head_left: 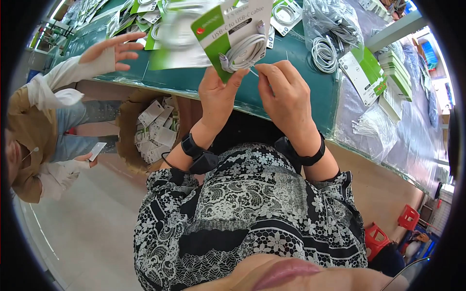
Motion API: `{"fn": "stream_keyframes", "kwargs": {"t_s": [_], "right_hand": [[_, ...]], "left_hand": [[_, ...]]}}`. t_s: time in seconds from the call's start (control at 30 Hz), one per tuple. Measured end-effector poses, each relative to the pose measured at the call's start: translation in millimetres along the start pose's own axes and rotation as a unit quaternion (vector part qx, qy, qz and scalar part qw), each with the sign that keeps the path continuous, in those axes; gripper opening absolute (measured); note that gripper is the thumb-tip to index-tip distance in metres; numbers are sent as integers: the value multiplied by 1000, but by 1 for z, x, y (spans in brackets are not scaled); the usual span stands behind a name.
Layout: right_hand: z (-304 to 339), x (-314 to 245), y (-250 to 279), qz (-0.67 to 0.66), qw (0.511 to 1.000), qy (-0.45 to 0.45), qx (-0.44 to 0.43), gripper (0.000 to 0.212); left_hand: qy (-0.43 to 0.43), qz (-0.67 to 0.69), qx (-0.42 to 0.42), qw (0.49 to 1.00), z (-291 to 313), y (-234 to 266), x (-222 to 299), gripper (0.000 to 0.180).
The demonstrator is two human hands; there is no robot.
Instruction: The person packages USB cables by inserting a cable into a cardboard backing and securing it with a plastic zip tie. They thread the tie through the holes, pull it tight around the cable, and place the finished item into a cardboard box.
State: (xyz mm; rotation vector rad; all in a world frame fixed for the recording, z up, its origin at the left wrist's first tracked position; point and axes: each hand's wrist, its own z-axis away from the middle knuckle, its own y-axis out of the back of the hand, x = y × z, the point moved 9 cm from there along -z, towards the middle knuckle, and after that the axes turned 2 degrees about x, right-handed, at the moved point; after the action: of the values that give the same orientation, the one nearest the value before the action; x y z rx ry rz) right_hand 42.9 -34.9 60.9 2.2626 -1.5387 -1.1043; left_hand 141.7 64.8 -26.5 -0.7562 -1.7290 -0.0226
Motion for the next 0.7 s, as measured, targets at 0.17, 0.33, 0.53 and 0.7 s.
{"fn": "stream_keyframes", "kwargs": {"t_s": [0.17, 0.33, 0.53, 0.7], "right_hand": [[0, 0, -1, 2, 1000, -1, -5, 19], [3, 1, -3, 4, 1000, -1, -14, 19], [7, -1, -10, 7, 999, -4, -41, 19], [13, 6, -9, -24, 998, -31, -41, 18]], "left_hand": [[-117, -228, -20, 967, 4, -1, 15, 28], [-159, -284, -9, 945, 5, -7, 25, 30], [-224, -341, -12, 913, 9, -15, 34, 35], [-321, -367, -42, 872, 20, -28, 57, 41]]}}
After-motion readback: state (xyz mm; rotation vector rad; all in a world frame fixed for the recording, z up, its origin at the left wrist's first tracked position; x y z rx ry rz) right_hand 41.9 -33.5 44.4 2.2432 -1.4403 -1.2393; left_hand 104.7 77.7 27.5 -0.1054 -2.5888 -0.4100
